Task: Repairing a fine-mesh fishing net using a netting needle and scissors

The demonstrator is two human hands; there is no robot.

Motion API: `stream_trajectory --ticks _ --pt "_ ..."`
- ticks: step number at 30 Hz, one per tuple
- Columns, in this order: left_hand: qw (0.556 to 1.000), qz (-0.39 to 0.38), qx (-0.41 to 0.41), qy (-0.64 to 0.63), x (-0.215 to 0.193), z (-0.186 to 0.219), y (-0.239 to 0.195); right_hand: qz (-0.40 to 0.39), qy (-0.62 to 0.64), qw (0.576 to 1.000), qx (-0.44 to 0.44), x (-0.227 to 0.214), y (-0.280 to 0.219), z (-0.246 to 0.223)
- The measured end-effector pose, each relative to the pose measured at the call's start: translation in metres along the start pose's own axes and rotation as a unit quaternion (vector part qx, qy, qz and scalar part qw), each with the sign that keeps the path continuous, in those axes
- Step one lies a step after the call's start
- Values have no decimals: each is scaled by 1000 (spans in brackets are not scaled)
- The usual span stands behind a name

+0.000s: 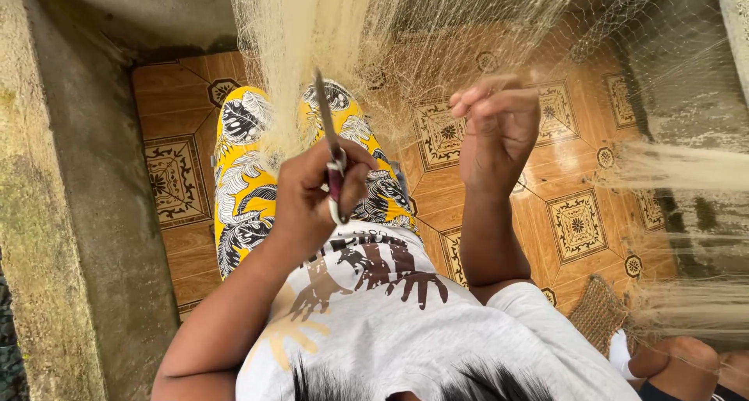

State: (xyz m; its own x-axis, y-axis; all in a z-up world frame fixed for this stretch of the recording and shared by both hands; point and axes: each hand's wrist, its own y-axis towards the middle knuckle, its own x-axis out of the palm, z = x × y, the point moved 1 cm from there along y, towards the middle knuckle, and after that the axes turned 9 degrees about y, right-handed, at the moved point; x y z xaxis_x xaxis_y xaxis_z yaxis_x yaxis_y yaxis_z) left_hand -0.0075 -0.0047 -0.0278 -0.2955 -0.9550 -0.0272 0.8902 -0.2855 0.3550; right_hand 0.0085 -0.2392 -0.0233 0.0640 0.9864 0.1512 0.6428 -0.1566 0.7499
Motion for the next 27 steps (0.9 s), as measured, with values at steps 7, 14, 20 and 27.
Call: stream_trajectory --ticks 7,14,20,27 --pt "997 10 -32 -72 -6 -23 20 -12 -54 998 -10 -8 -1 2" --pt "996 4 -22 -86 -7 -10 22 -37 -165 986 -17 4 6 -12" --pt "995 -31 -24 -87 -2 15 17 -33 -202 978 -43 -2 5 -11" --pt "993 -50 9 -102 26 15 0 5 -237 970 -51 7 5 -16"
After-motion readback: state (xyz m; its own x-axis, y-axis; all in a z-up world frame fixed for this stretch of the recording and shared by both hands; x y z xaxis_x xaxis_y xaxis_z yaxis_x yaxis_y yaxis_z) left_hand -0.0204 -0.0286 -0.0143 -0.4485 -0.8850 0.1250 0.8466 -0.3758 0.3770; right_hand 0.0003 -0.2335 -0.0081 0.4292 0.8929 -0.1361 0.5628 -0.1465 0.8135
